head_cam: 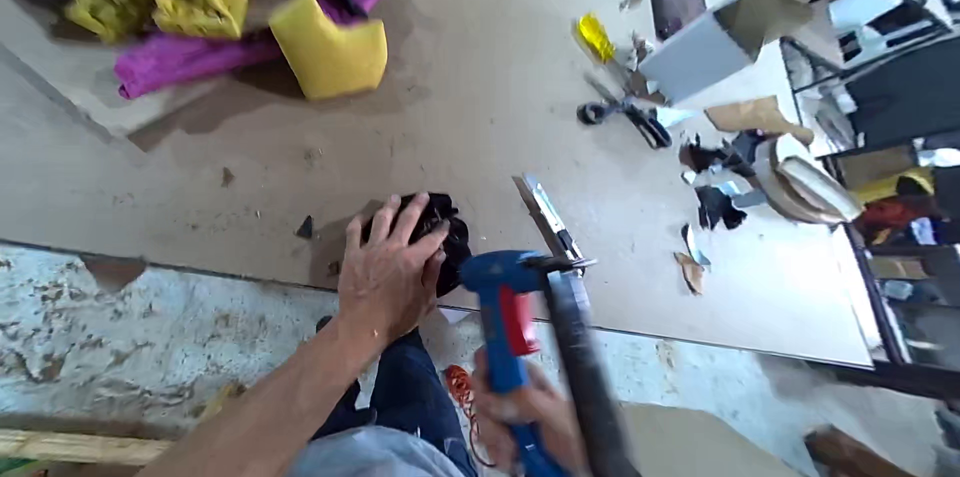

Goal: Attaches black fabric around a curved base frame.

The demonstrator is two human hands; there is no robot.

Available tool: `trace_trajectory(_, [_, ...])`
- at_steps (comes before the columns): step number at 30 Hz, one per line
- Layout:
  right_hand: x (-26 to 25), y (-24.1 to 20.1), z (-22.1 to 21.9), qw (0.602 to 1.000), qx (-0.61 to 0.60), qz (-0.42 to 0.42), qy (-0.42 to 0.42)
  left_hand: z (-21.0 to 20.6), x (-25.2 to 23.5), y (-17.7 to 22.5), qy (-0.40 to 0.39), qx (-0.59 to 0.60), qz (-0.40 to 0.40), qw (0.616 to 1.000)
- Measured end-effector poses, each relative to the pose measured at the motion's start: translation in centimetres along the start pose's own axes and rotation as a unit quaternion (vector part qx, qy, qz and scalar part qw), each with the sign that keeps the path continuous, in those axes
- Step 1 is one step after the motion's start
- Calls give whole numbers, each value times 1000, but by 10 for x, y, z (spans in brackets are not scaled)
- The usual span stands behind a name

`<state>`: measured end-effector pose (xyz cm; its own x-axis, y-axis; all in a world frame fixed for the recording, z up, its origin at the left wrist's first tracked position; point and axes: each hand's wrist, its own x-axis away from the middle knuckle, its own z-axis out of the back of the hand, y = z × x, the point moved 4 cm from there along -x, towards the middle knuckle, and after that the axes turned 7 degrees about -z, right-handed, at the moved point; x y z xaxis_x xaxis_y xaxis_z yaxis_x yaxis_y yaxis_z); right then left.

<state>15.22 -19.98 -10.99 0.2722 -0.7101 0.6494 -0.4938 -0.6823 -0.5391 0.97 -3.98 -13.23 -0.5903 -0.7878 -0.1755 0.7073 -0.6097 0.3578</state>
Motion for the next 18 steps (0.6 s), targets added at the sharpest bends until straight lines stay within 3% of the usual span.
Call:
trace_trajectory(2, [46,-27,0,999,-7,36,-15,2,13,10,-18,20,-6,1000])
trace_trajectory(5, [72,-65,26,995,31,91,-24,1,0,5,-3,-12,7,1000])
trace_trajectory(7, [80,-61,50,994,47,69,67,-1,4,5,-26,-9,17,999])
trace_trajectory(9, [76,-57,78,966,93,49,234,-1,2,1,-27,11,13,999])
trace_trajectory(11, [78,-66,111,897,197,77,388,7,3,-8,-12,86,16,996])
trace_trajectory(13, [78,-97,143,787,340,66,511,22,5,-24,4,187,41,981])
trace_trajectory(15, [74,-128,186,702,430,29,566,35,11,-39,13,218,65,974])
trace_trajectory(18, [63,-165,230,625,524,27,578,48,31,-46,29,180,94,979])
